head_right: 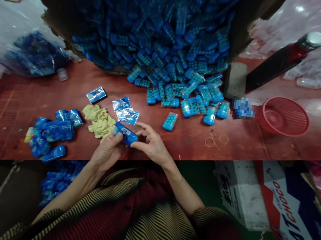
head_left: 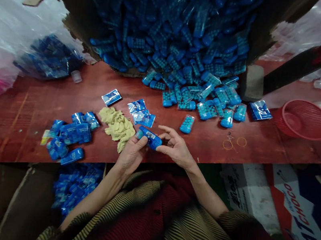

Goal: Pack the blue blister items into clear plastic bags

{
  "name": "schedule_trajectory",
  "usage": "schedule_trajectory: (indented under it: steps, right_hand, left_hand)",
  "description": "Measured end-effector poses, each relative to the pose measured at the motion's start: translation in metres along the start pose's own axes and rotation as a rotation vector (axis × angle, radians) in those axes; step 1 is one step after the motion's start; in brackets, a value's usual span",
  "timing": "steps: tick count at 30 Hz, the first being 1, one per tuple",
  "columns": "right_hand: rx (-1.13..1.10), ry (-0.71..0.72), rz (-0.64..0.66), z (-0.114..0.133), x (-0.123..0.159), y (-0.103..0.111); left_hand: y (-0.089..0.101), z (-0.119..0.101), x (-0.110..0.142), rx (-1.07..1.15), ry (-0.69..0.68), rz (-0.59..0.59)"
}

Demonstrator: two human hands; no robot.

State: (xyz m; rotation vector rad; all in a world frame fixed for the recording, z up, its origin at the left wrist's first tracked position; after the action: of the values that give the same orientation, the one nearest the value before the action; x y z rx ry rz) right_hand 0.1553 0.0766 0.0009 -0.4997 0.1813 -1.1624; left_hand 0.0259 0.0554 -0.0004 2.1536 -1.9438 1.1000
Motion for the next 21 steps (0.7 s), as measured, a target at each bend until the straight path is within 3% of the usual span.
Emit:
schedule_trajectory:
  steps: [11, 15, 21]
  right_hand:
    - [-0.023, -0.002, -0.029, -0.007, 0.002, -0.006]
    - [0.028, 0.013, -0.029, -0.008, 0.000, 0.003]
    - [0.056, -0.010, 0.092, -0.015, 0.002, 0.004]
  left_hand:
    - [-0.003, 0.008, 0.002, 0.154, 0.083, -0.087]
    - [-0.004, 0.009, 0.001, 0.058, 0.142, 0.015]
    - [-0.007, 0.006, 0.003, 0.027, 0.154, 0.164]
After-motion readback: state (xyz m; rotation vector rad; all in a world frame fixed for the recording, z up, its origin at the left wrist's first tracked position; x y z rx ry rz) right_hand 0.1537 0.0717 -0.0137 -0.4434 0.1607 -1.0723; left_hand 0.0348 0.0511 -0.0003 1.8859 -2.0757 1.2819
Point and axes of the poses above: each hand's wrist, its own x-axis away from the middle knuckle, its own y-axis out of the back of the hand, z = x × y, the point moved 5 cm from there along -x, towards the middle knuckle, and after that the axes turned 8 degrees about -x, right-handed, at the moved point
